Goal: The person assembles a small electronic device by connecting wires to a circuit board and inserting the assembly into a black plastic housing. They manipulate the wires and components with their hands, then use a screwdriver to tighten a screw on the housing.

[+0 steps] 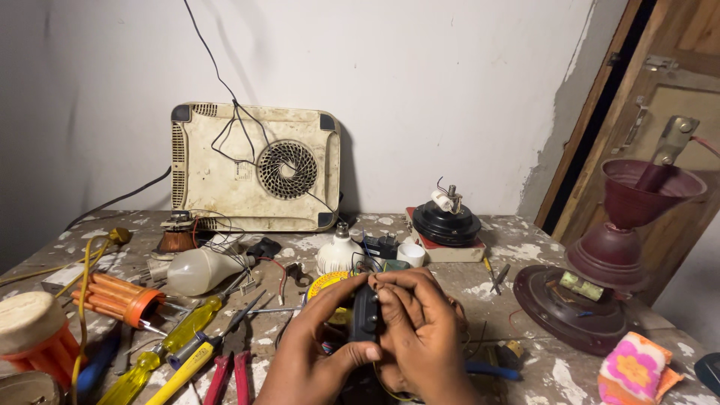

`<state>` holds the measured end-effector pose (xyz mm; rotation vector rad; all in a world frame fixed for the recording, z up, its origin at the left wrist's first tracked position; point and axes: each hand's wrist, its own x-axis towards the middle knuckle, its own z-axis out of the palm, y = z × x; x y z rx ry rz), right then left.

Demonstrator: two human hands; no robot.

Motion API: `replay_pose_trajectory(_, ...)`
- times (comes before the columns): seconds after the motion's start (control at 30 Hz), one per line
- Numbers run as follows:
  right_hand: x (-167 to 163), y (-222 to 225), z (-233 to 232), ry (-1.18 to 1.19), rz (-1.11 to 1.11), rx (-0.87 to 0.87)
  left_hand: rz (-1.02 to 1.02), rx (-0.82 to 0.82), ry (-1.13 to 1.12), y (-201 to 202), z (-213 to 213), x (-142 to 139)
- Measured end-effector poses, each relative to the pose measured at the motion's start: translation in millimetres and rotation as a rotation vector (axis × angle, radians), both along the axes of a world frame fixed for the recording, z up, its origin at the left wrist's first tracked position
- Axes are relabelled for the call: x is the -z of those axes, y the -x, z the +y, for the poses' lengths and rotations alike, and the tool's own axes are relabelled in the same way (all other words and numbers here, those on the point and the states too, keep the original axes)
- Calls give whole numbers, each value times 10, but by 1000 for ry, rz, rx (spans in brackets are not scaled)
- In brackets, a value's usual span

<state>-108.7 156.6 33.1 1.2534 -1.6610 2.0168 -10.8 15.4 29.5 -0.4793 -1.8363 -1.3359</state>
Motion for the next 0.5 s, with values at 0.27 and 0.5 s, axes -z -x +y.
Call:
replay_pose_trajectory(0.27,-54,-240,-33,-72,-1,-172,-330,105,-502,118,-118,168)
replay_pose_trajectory(0.5,-203,-207,5,-14,200,174,-302,387,-514,220,-238,364)
